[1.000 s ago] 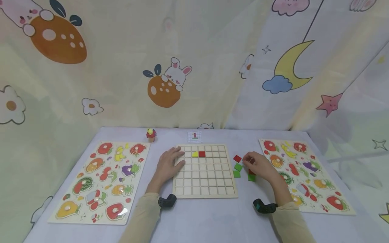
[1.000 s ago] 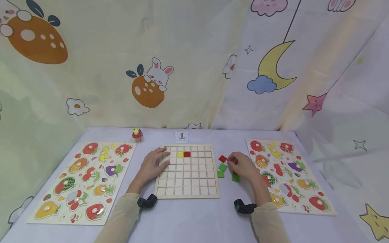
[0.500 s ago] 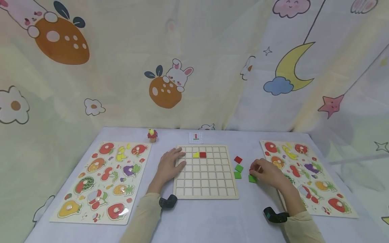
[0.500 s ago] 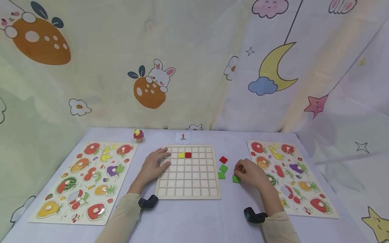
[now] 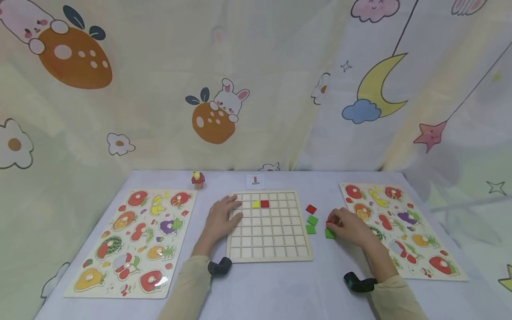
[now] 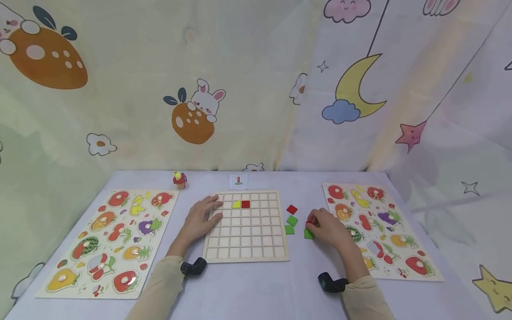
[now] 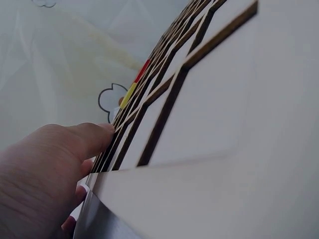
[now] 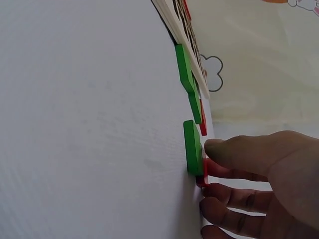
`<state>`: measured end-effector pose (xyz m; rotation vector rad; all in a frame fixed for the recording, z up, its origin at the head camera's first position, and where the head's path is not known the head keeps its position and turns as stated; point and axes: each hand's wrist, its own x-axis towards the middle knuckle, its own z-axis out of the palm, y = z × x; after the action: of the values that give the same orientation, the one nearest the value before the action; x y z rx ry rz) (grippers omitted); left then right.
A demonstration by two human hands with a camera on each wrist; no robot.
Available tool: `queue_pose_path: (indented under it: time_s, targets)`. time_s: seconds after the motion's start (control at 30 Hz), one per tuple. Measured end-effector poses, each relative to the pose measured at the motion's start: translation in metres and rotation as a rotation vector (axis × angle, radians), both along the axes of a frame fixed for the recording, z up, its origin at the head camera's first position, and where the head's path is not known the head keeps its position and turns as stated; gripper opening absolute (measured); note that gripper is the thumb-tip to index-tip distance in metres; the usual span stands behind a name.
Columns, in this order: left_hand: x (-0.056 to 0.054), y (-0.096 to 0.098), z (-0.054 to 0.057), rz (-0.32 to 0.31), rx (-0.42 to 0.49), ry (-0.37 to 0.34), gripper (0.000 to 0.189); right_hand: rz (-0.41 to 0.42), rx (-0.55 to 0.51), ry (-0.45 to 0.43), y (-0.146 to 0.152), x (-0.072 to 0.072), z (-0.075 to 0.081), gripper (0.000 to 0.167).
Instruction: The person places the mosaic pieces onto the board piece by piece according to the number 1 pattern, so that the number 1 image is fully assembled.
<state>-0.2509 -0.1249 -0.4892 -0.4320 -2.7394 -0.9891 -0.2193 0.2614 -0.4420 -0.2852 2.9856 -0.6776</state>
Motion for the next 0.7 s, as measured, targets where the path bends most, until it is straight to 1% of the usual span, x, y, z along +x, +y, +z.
queue_pose_path:
  time_s: [0.13, 0.27, 0.37, 0.53, 0.7]
  targets:
    - [0.0003, -0.0004, -0.0009, 0.000, 0.004, 0.000, 0.036, -0.018, 0.000, -0.024, -0.0023, 0.0007, -0.0007, 0.019]
    - [0.0005, -0.0003, -0.0015, 0.003, 0.004, 0.003, 0.037, -0.046, 0.015, -0.066, -0.0042, 0.0010, -0.0016, 0.024]
    - [0.0009, 0.0000, -0.0012, 0.003, 0.008, 0.000, 0.037, -0.064, 0.019, -0.086, -0.0054, 0.0010, -0.0020, 0.024]
    - [0.0011, 0.0006, -0.0006, -0.001, 0.019, 0.006, 0.037, -0.078, 0.012, -0.075, -0.0073, 0.0012, -0.0019, 0.025]
    - [0.0006, 0.0003, -0.0012, 0.000, 0.016, 0.008, 0.036, -0.089, 0.017, -0.068, -0.0091, 0.0010, 0.0001, 0.034]
